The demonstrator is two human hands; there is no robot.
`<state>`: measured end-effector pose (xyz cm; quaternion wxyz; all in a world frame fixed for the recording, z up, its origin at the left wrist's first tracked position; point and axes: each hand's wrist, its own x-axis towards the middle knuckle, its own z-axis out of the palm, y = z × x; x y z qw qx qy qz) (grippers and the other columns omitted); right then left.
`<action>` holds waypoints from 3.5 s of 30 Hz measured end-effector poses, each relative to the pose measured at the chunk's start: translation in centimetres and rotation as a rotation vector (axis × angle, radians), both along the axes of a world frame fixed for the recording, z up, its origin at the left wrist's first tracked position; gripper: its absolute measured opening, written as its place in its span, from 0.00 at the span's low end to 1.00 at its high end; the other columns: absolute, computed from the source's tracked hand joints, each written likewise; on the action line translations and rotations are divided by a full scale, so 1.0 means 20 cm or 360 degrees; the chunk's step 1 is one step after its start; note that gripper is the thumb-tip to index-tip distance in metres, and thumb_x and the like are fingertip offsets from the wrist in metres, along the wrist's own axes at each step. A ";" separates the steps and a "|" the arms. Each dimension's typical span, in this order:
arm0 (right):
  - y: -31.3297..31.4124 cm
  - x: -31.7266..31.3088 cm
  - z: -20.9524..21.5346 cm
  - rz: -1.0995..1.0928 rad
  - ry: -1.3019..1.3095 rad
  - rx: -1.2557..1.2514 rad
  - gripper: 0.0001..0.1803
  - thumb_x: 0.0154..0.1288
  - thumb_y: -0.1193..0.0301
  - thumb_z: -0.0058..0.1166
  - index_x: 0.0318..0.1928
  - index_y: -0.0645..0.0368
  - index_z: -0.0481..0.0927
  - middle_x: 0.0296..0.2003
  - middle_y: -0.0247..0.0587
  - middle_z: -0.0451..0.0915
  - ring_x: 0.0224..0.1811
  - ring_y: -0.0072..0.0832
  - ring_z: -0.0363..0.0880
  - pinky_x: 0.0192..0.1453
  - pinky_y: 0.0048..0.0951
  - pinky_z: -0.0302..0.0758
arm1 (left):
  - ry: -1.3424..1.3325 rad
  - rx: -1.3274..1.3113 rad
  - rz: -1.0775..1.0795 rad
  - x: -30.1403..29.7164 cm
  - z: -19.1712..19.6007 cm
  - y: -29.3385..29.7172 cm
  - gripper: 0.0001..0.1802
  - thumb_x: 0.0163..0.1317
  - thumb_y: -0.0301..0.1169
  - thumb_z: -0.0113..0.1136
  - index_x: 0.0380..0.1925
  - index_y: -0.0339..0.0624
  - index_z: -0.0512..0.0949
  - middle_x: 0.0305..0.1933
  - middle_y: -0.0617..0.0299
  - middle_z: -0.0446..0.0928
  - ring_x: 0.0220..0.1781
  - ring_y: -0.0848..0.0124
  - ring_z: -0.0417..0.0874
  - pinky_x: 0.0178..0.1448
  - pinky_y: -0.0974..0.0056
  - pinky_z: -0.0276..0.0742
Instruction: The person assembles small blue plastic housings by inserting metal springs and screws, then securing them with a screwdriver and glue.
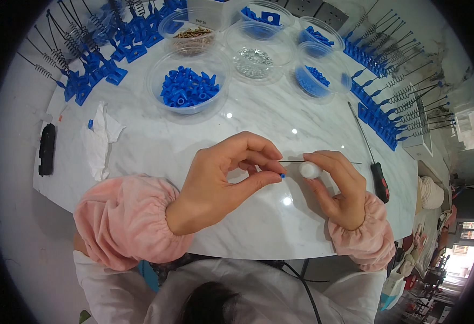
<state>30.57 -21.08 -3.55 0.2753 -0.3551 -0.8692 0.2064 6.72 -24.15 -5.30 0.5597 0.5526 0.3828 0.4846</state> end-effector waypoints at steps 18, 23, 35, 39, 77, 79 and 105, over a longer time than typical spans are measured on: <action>-0.01 0.03 0.08 -0.0071 -0.0276 0.0755 0.25 0.42 0.89 0.63 0.46 0.65 0.82 0.44 0.48 0.81 0.48 0.43 0.81 0.50 0.35 0.79 | -0.0296 -0.0560 -0.0134 -0.01 0.01 0.00 0.17 0.60 0.14 0.62 0.48 0.33 0.70 0.43 0.53 0.84 0.51 0.72 0.83 0.56 0.69 0.78; -0.02 0.04 0.09 -0.0075 -0.0359 0.0845 0.26 0.41 0.89 0.62 0.46 0.64 0.83 0.45 0.47 0.82 0.48 0.44 0.82 0.50 0.36 0.80 | -0.0277 -0.0566 -0.0110 0.00 0.01 -0.01 0.17 0.61 0.15 0.62 0.49 0.33 0.70 0.42 0.53 0.85 0.49 0.72 0.84 0.56 0.69 0.79; -0.06 0.03 0.10 -0.0165 -0.0492 0.0834 0.27 0.43 0.90 0.63 0.48 0.60 0.84 0.47 0.45 0.82 0.51 0.43 0.80 0.53 0.36 0.79 | -0.0260 -0.0498 -0.0104 0.00 -0.01 -0.01 0.18 0.60 0.17 0.64 0.49 0.34 0.70 0.39 0.54 0.86 0.47 0.72 0.85 0.55 0.68 0.78; -0.07 0.04 0.11 -0.0149 -0.0508 0.0842 0.27 0.44 0.90 0.63 0.48 0.59 0.84 0.47 0.45 0.81 0.52 0.43 0.80 0.53 0.36 0.79 | -0.0276 -0.0516 -0.0105 -0.01 0.00 -0.01 0.18 0.61 0.17 0.64 0.49 0.34 0.70 0.39 0.55 0.86 0.47 0.73 0.85 0.55 0.68 0.79; -0.11 0.02 0.11 -0.0224 -0.0530 0.0844 0.24 0.49 0.90 0.59 0.49 0.61 0.84 0.49 0.46 0.81 0.54 0.44 0.79 0.55 0.36 0.78 | -0.0266 -0.0486 -0.0093 0.00 -0.02 -0.01 0.17 0.61 0.17 0.63 0.48 0.35 0.70 0.39 0.56 0.86 0.46 0.74 0.85 0.54 0.71 0.78; -0.10 0.02 0.11 -0.0217 -0.0524 0.0871 0.24 0.48 0.90 0.58 0.49 0.61 0.84 0.49 0.46 0.81 0.53 0.44 0.79 0.55 0.35 0.79 | -0.0263 -0.0495 -0.0102 0.00 -0.02 -0.01 0.17 0.61 0.17 0.63 0.48 0.35 0.70 0.39 0.56 0.86 0.46 0.74 0.85 0.54 0.70 0.78; -0.11 0.04 0.11 -0.0176 -0.0603 0.0986 0.27 0.45 0.91 0.54 0.48 0.61 0.85 0.48 0.49 0.81 0.54 0.44 0.78 0.52 0.32 0.82 | -0.0249 -0.0524 -0.0100 0.00 -0.02 0.00 0.18 0.60 0.16 0.63 0.48 0.34 0.69 0.39 0.54 0.86 0.47 0.73 0.85 0.54 0.71 0.79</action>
